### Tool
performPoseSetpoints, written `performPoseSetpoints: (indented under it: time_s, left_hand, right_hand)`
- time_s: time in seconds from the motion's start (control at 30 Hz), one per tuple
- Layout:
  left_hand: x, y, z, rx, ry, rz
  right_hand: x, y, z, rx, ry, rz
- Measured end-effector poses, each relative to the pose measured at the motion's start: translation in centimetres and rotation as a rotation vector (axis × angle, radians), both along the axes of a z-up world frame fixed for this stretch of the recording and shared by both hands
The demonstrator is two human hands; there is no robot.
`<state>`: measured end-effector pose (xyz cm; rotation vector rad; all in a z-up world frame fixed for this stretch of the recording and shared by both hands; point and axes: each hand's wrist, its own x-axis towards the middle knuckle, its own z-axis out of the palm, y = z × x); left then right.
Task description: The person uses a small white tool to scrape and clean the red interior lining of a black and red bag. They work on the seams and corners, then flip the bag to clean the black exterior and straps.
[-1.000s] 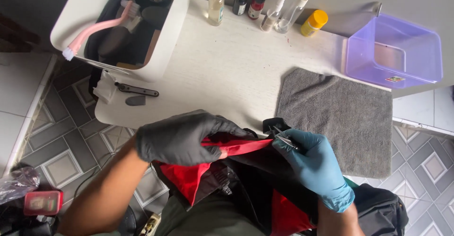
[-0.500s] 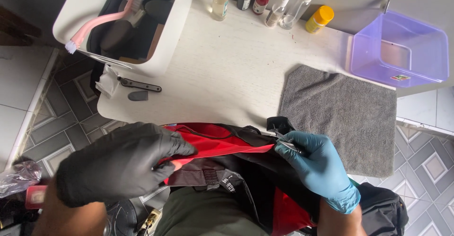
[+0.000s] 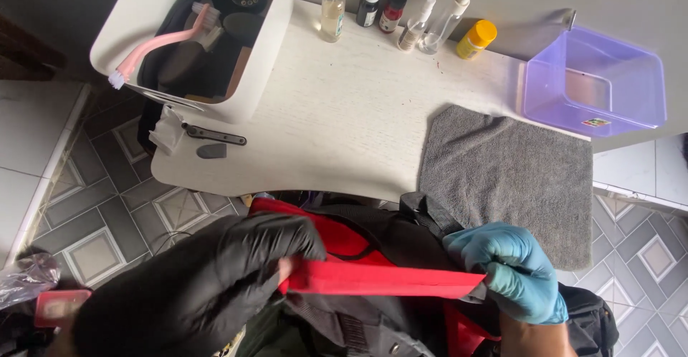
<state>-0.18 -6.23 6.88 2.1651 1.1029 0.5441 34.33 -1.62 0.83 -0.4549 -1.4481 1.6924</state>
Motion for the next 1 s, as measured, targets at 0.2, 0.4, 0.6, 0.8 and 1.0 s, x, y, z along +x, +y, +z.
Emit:
performPoseSetpoints:
  time_s: [0.2,0.4,0.6,0.8,1.0]
  left_hand:
    - [1.9,2.4,-4.7,0.147,-0.481,-0.011]
    - [3.4,3.2,-7.1,-0.194,-0.730,0.057]
    - [4.8,5.1,-4.4,-0.372,-0.649,-0.064]
    - [5.4,4.3,-10.5,0.289,-0.349,-0.062]
    - [7.2,4.3,-8.7,0.290,-0.277,0.131]
  right_hand:
    - [3.1,-1.2,-5.6,-0.078,0.069,-0.192]
    - [5.9,-2.1,-12.9,-0.253,0.217,-0.363]
    - [5.3,-0.3,-14.5,-0.382,-0.005,-0.475]
    - [-1.2,1.1,-3.5,-0.103,-0.773,-0.791]
    - [-2.2,0.9,-1.9,0.267,-0.554,-0.471]
